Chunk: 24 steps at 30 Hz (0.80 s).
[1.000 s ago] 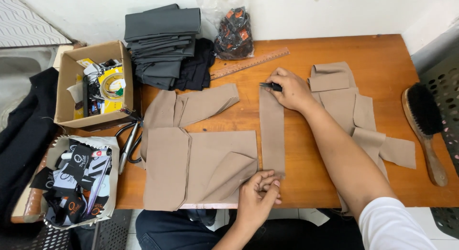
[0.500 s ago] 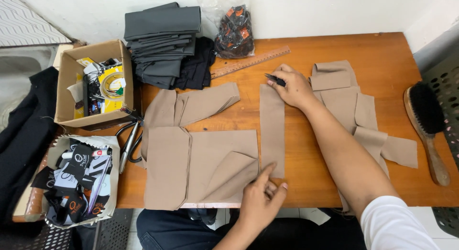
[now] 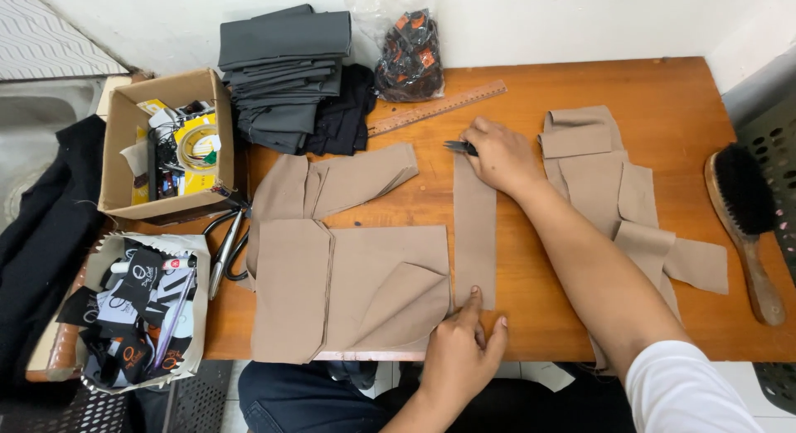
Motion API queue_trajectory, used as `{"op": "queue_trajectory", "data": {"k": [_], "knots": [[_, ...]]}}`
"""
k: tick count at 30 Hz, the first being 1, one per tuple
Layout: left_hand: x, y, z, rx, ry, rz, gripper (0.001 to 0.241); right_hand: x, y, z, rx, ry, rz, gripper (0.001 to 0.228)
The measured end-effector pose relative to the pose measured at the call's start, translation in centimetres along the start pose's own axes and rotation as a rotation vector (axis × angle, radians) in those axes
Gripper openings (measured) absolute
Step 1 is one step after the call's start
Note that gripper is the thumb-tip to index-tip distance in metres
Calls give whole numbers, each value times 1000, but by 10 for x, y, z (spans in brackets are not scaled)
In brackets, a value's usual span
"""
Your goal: The person sits on the floor and uses a small knife to cut and trim a piece of beige fabric. They hold the fabric in their left hand and carefully cut along the edges with the knife in their right hand, occasionally adjusting the fabric's position.
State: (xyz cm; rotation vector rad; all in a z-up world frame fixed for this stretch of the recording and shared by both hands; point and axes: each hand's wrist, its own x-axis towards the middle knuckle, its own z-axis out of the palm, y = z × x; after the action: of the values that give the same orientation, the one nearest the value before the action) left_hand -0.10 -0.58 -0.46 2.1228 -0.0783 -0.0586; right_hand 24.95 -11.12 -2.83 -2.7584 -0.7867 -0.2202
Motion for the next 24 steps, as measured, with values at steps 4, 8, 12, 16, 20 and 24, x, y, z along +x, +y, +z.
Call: {"op": "queue_trajectory", "data": {"k": [4, 8, 12, 16, 20, 24], "knots": [[0, -2, 6, 37, -6, -18, 53, 4, 1, -1, -30, 40, 83, 11], [-4, -3, 15, 128, 23, -33, 62, 0, 9, -6, 35, 223, 255, 10], [-21, 30, -4, 137, 97, 243, 47, -5, 21, -22, 288, 805, 156, 9], [-27, 34, -28, 220, 384, 405, 46, -17, 16, -56, 853, 860, 482, 25], [-21, 3, -50, 522, 472, 87, 63, -79, 3, -85, 818, 482, 377, 24], [-30, -7, -51, 530, 401, 58, 65, -178, -8, -100, 534, 343, 421, 37]]}}
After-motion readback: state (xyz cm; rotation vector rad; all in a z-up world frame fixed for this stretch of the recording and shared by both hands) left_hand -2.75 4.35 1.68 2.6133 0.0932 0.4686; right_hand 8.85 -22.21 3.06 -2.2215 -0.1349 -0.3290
